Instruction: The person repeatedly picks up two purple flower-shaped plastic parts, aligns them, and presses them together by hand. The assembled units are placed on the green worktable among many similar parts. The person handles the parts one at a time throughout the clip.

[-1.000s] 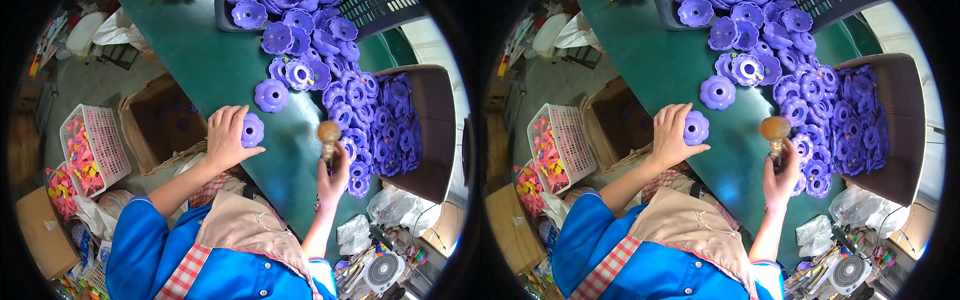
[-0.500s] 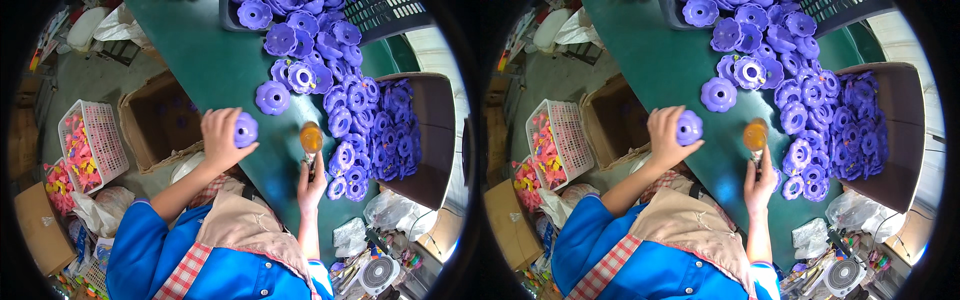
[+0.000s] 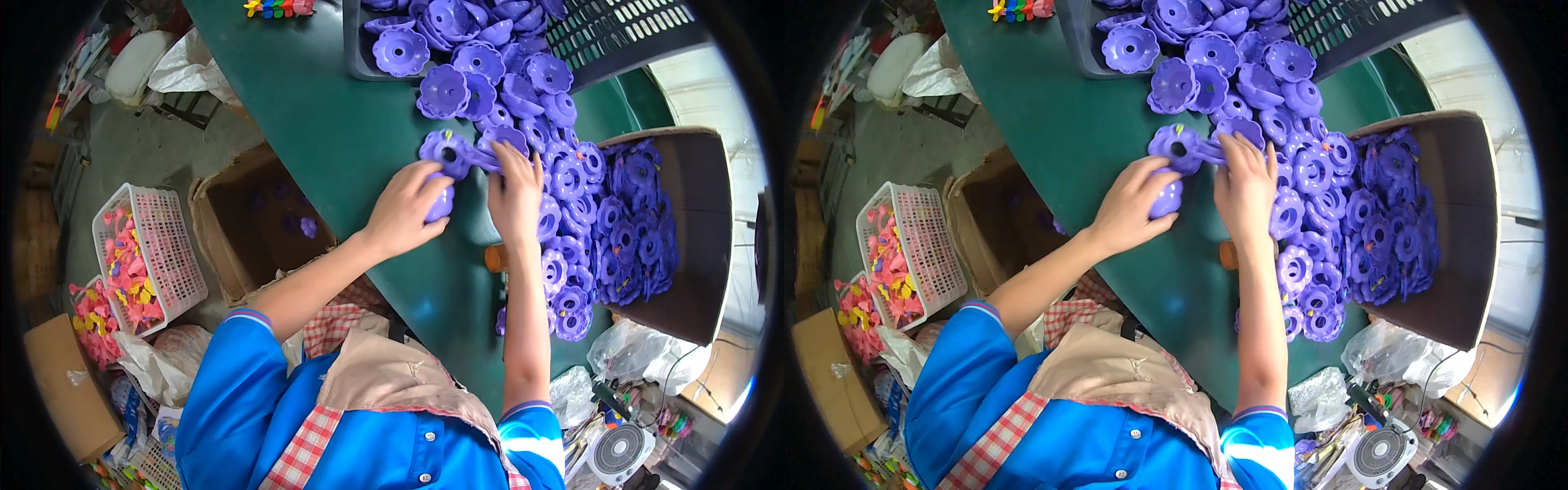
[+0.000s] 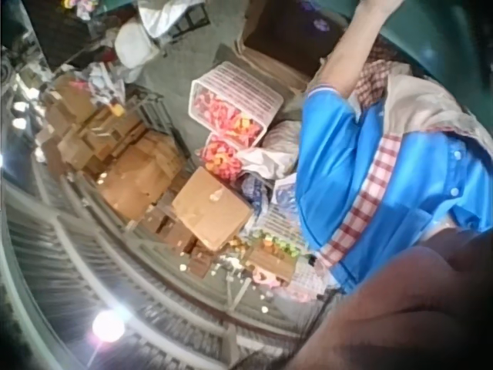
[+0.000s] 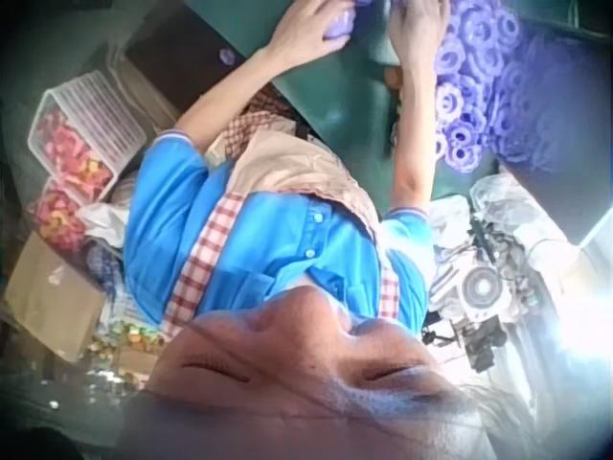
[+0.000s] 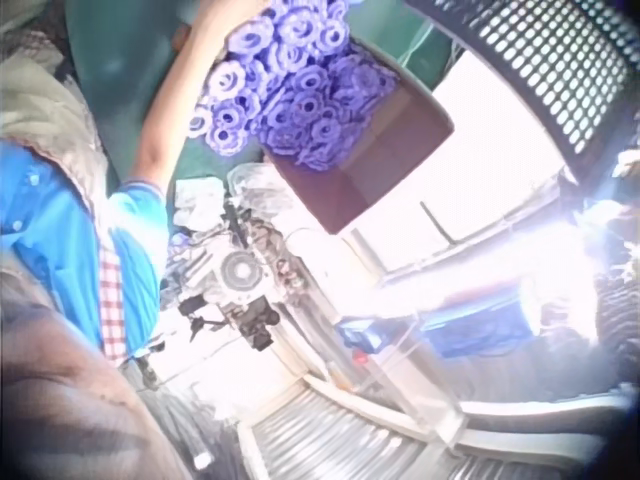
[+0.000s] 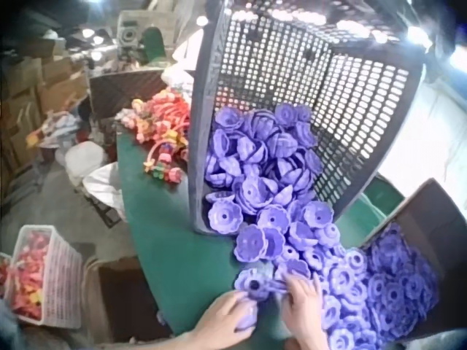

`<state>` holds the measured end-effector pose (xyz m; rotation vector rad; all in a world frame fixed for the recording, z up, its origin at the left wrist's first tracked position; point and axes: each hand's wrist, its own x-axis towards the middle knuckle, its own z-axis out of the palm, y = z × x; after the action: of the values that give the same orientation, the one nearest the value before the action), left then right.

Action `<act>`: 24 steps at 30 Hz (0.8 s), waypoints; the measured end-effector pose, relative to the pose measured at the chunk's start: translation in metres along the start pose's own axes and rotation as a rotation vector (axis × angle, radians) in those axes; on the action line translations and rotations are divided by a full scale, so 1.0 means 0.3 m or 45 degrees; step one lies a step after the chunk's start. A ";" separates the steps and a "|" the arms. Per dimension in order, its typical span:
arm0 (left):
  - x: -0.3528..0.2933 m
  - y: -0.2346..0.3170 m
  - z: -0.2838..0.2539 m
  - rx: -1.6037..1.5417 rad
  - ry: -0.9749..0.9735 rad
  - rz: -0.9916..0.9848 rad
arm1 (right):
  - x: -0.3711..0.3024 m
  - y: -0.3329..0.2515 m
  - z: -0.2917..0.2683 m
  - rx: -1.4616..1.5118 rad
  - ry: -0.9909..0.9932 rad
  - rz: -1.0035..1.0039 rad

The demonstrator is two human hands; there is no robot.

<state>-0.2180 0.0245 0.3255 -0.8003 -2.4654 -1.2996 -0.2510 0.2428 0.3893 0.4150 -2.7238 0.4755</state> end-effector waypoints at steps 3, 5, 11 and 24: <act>-0.113 0.011 -0.083 -0.455 0.310 -0.257 | -0.135 -0.088 -0.042 0.887 0.042 0.490; -0.149 0.041 -0.118 -1.023 0.328 -0.649 | -0.187 -0.164 -0.042 0.829 -0.197 0.642; -0.173 -0.011 -0.145 -2.042 0.431 -1.134 | -0.253 -0.262 -0.067 0.118 -0.539 0.090; -0.117 0.118 -0.206 -1.903 0.041 -1.066 | -0.325 -0.318 -0.141 1.730 -0.221 0.679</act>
<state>-0.1714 -0.0223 0.3696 0.2231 -1.3558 -3.3870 -0.1193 0.1943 0.4157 -0.0174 -2.1774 2.4817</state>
